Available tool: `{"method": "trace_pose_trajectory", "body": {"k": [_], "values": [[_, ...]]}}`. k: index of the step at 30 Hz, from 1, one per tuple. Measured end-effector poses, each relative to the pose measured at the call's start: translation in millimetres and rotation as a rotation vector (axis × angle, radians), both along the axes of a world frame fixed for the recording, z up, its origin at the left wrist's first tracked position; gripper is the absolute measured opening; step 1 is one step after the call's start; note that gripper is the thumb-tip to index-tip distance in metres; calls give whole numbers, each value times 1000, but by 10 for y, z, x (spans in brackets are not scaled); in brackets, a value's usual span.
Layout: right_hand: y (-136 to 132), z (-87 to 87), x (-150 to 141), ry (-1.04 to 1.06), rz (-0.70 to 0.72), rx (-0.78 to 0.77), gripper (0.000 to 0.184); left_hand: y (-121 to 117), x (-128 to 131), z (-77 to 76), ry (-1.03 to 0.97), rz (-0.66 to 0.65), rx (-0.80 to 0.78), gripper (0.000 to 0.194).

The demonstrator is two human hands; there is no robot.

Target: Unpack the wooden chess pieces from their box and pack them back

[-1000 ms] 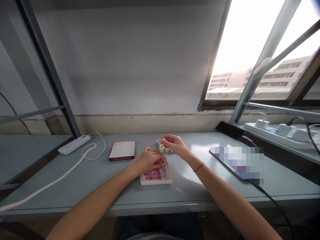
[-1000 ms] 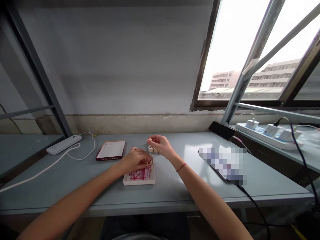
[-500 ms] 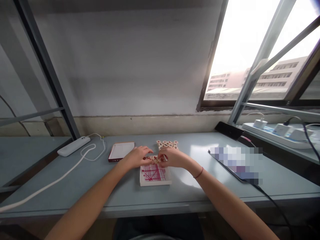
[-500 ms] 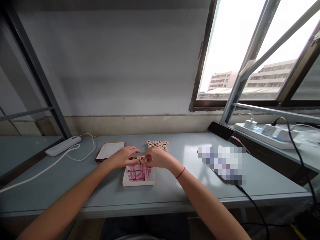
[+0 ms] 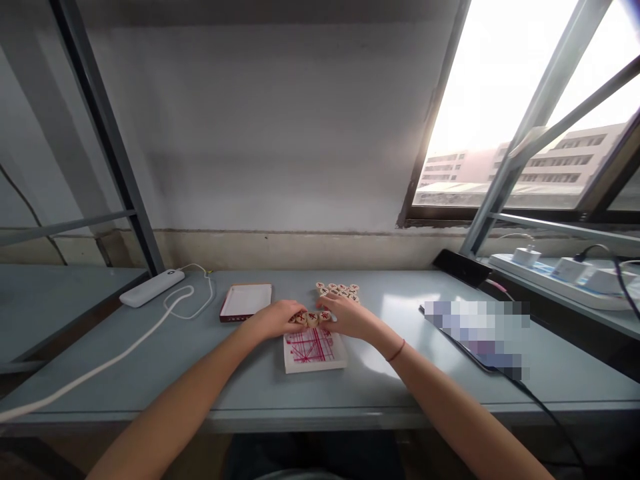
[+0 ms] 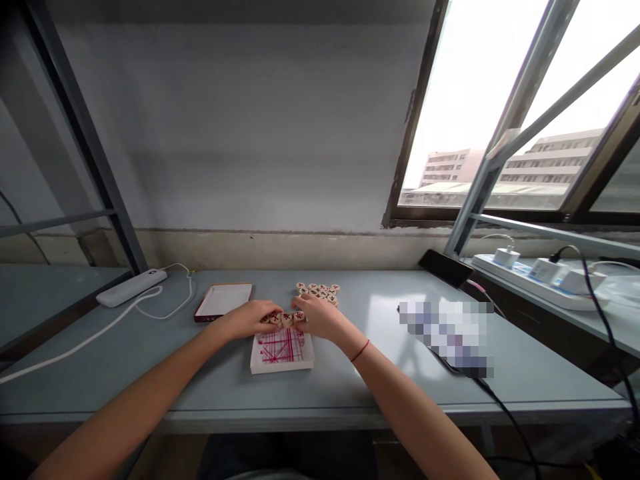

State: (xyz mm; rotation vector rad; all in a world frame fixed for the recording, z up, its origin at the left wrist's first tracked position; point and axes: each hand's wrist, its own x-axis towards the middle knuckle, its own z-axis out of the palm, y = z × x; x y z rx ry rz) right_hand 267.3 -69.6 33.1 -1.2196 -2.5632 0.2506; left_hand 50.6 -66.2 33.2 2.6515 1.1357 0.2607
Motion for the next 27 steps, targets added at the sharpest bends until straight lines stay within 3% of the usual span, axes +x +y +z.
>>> {"method": "trace_pose_trajectory", "body": {"k": [4,7,10,14,18,27], "values": [[59,90,-4,36,-62,22,32,-1,13,-7,4,24,-6,30],[214,190,-80,12,-250,93,31,0,26,-22,0,46,-3,30],[457,229,-240,-90,-383,110,34,-5,36,-29,-14,39,5,31],[726,181,-465,-261,-473,18,33,-15,38,-21,-22,17,10,31],[815,128,-538,-328,-518,-38,29,-8,34,-26,-17,17,6,33],[771,154,-489,-233,-544,12,26,8,4,-18,-55,-3,-34,39]]}}
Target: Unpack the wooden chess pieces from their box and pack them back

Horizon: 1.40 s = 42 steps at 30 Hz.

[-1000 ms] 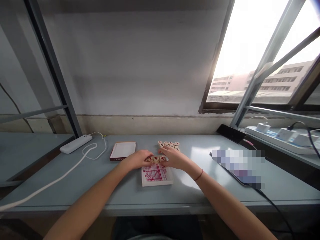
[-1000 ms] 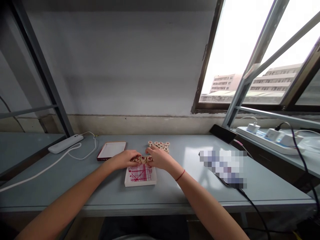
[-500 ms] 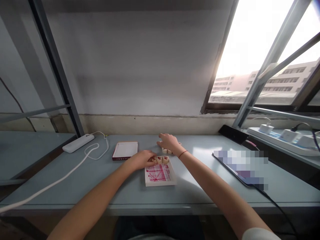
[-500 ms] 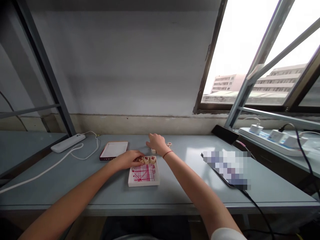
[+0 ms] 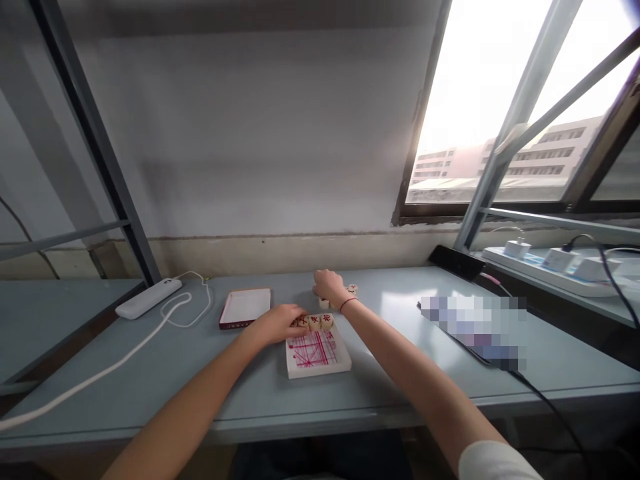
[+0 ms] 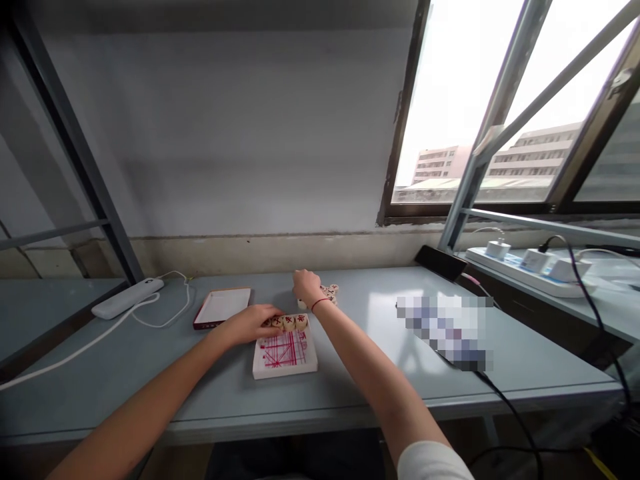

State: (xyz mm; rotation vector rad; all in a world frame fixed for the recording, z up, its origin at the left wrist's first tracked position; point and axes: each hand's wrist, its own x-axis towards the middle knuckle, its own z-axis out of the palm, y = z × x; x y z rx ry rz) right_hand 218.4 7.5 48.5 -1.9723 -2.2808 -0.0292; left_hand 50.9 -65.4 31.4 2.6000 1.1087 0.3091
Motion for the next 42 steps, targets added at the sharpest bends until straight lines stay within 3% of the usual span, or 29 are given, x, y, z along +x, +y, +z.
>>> {"method": "trace_pose_trajectory", "body": {"k": [5,7,10,13,17,21,26,32,38,42], "values": [[-388,87,49,330,169,221,24,1,-21,37,-98,180,109,54],[-567,90,98,504,263,204,25,10,-21,51,-176,228,150,54],[-748,46,155,709,337,112,24,17,2,65,-269,150,176,46],[-797,-31,167,848,359,69,19,2,54,66,-310,61,207,36],[-760,-109,186,1008,361,38,22,-39,106,93,-358,88,229,35],[-694,-136,290,1140,310,16,29,-68,25,217,-295,109,190,30],[-587,-209,389,1122,226,-5,31,-95,-165,401,-95,25,-39,24],[-623,-233,355,1004,297,42,25,-169,-147,442,-20,-52,-217,29],[-744,-174,333,897,336,45,18,-349,10,409,103,-168,-106,15],[-757,-188,311,876,418,62,19,-428,52,381,165,-152,-31,11]]}}
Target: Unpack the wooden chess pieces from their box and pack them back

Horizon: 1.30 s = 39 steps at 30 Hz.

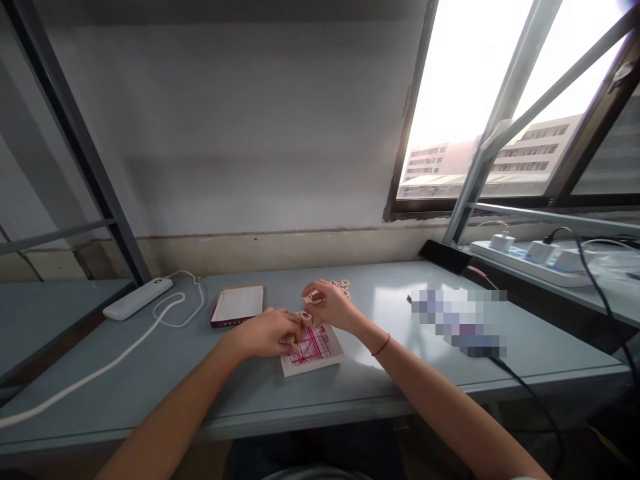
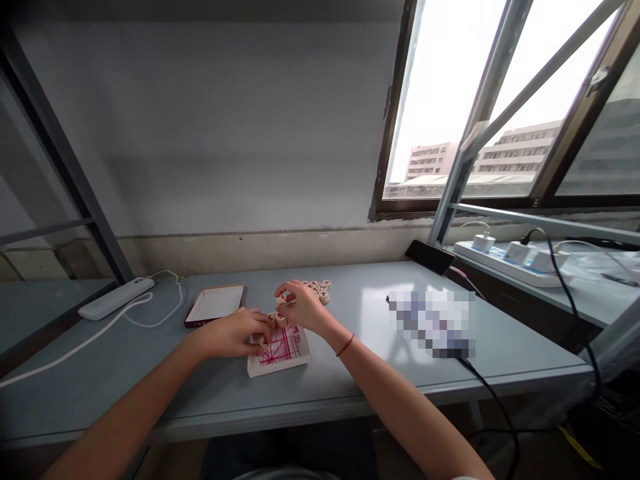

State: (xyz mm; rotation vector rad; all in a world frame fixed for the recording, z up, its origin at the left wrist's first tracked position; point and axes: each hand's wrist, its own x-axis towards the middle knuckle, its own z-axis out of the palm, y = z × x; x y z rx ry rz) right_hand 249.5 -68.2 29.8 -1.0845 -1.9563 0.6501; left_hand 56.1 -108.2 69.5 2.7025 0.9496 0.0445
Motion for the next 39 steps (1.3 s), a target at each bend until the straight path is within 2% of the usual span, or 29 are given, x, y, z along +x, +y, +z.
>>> {"method": "trace_pose_trajectory", "body": {"k": [6,10,14,17,22,27,35,39], "values": [[-84,56,-18,-55,109,97,24,61,-51,-49,16,47,31,13],[-160,117,-39,-158,120,118,25,144,-156,-19,-81,67,38,16],[-237,115,-101,-309,131,204,22,257,-267,-14,-166,235,118,26],[-280,59,-179,-406,168,293,18,340,-298,-78,-152,317,156,31],[-280,-67,-289,-493,273,451,9,386,-240,-198,-138,302,119,36],[-245,-126,-312,-565,244,568,10,347,-167,-205,-153,268,68,36],[-234,-165,-352,-579,222,589,9,344,-166,-205,-149,301,41,35],[-221,-63,-285,-507,221,517,19,337,-175,-198,-134,320,28,35]]}}
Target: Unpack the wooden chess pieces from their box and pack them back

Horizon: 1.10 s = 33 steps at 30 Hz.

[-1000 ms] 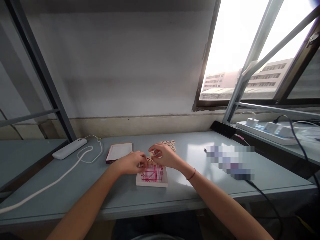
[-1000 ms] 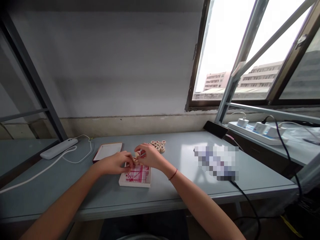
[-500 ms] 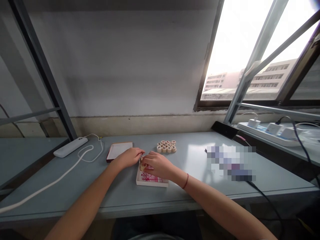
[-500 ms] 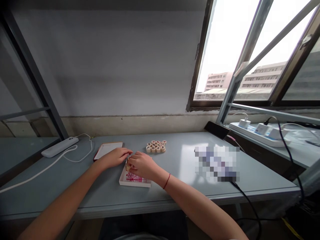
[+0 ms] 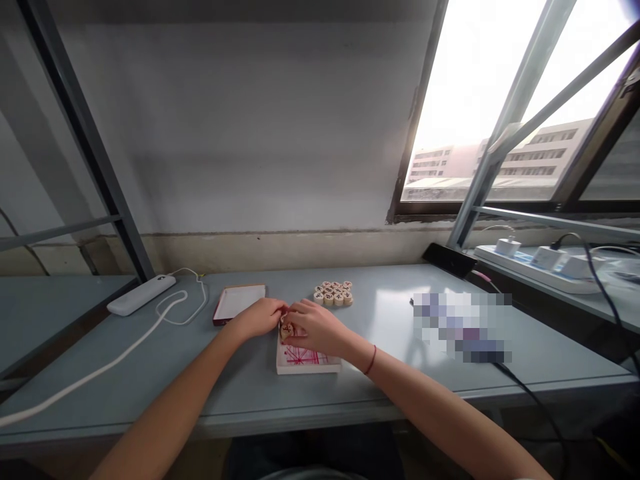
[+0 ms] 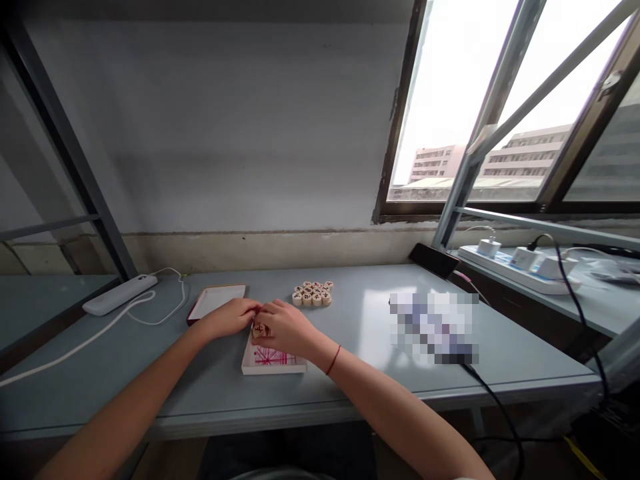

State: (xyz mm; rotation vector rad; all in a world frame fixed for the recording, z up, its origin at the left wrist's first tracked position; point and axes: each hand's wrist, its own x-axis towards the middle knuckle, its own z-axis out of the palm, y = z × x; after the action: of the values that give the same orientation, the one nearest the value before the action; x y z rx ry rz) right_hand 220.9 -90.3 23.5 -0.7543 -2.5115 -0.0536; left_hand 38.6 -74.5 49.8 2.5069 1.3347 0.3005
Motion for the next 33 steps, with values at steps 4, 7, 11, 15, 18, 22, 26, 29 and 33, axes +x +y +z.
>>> {"method": "trace_pose_trajectory", "body": {"k": [4,7,11,15,18,22,26,29,33], "values": [[261,170,198,114,-335,-158,26,-3,8,-1,-4,38,-35,36],[609,244,333,62,-651,-262,29,10,8,-25,7,48,-59,36],[970,264,397,-110,-821,-390,26,5,-1,-37,-5,40,-67,37],[1070,272,411,-183,-864,-504,20,-33,7,-6,-6,35,-58,37],[1089,275,434,-157,-823,-525,21,-50,16,9,-10,31,-61,37],[1174,256,454,-163,-802,-529,23,-39,17,-5,-23,28,-63,37],[1253,240,452,-182,-797,-566,23,-18,6,-37,-36,24,-60,36],[1255,249,458,-183,-781,-579,22,-3,-5,-62,-50,17,-56,36],[1250,252,475,-185,-741,-569,22,17,-21,-94,-65,14,-56,35]]}}
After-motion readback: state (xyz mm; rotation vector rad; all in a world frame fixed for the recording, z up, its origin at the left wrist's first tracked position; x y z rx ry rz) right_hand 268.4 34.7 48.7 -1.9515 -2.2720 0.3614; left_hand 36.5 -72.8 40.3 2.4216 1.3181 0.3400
